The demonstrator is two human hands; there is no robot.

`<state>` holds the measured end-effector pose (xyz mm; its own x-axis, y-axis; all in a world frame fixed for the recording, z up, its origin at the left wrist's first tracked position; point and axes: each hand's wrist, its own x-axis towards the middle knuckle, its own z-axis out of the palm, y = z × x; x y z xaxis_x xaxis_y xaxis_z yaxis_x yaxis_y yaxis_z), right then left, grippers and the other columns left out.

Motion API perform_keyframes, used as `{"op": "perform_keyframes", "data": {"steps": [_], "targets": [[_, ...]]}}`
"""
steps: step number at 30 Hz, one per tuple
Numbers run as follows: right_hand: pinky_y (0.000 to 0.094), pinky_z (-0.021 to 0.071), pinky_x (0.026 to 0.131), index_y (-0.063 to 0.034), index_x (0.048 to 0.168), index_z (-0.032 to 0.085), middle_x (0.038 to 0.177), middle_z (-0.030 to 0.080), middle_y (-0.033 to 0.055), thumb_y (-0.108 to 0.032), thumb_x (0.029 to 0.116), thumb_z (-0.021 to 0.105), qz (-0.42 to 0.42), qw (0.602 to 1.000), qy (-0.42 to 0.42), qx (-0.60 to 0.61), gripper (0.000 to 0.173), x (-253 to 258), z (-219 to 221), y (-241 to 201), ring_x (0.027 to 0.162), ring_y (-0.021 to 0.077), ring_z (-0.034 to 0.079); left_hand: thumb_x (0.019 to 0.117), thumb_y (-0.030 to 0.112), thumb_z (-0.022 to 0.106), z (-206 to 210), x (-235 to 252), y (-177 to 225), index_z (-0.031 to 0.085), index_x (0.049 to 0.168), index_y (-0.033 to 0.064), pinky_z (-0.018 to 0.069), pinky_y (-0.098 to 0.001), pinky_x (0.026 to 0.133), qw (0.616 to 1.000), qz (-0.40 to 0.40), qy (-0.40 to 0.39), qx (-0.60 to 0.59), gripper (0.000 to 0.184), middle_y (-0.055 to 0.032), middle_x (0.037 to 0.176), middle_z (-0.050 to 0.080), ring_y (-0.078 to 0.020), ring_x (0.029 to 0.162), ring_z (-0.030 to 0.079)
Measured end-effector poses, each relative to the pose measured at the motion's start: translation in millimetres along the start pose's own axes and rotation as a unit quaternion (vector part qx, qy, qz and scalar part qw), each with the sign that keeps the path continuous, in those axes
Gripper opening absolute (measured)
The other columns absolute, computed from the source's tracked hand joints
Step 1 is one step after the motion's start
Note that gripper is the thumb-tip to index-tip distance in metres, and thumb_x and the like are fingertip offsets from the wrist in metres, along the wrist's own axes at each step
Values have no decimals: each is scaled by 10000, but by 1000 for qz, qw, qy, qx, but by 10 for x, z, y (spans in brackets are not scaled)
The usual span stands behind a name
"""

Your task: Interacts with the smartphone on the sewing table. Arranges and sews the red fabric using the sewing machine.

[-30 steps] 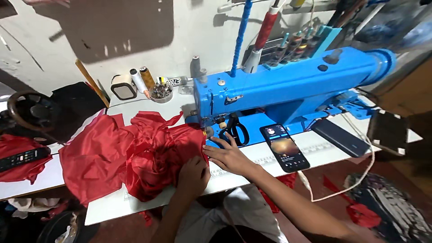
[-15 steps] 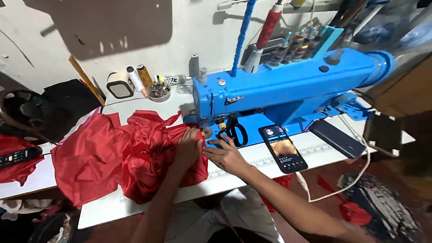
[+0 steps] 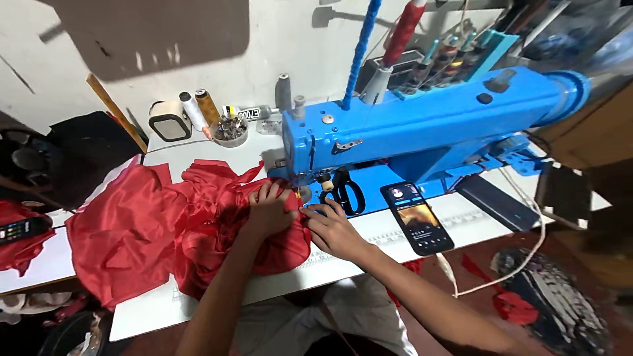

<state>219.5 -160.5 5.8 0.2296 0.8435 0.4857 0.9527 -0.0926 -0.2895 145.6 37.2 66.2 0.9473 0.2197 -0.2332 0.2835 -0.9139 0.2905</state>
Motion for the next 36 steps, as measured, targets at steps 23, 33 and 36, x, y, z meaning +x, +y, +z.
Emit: {"op": "perform_keyframes", "data": {"steps": [23, 33, 36], "targets": [[695, 367, 1076, -96, 1045, 726, 1280, 717, 52, -188, 1028, 467, 18, 999, 12, -37, 275, 3, 22, -23, 1242, 359, 632, 1083, 468, 299, 206, -5, 34, 381, 1594, 233, 51, -704, 1190, 997, -54, 13, 46, 568, -60, 1702, 237, -358, 1589, 59], [695, 378, 1068, -119, 1076, 735, 1307, 709, 27, -163, 1022, 488, 30, 999, 13, -41, 256, 35, 45, -10, 1262, 361, 621, 1086, 464, 311, 184, 70, 43, 421, 1568, 194, 57, -718, 1180, 995, -76, 30, 50, 563, -110, 1701, 222, -392, 1582, 60], [705, 375, 1066, -124, 1106, 741, 1315, 706, 24, -160, 1015, 492, 40, 998, 14, -54, 268, 44, 45, -19, 1270, 370, 615, 1086, 454, 315, 186, 87, 29, 447, 1549, 180, 60, -714, 1182, 995, -77, 39, 53, 554, -122, 1694, 237, -399, 1580, 68]]}}
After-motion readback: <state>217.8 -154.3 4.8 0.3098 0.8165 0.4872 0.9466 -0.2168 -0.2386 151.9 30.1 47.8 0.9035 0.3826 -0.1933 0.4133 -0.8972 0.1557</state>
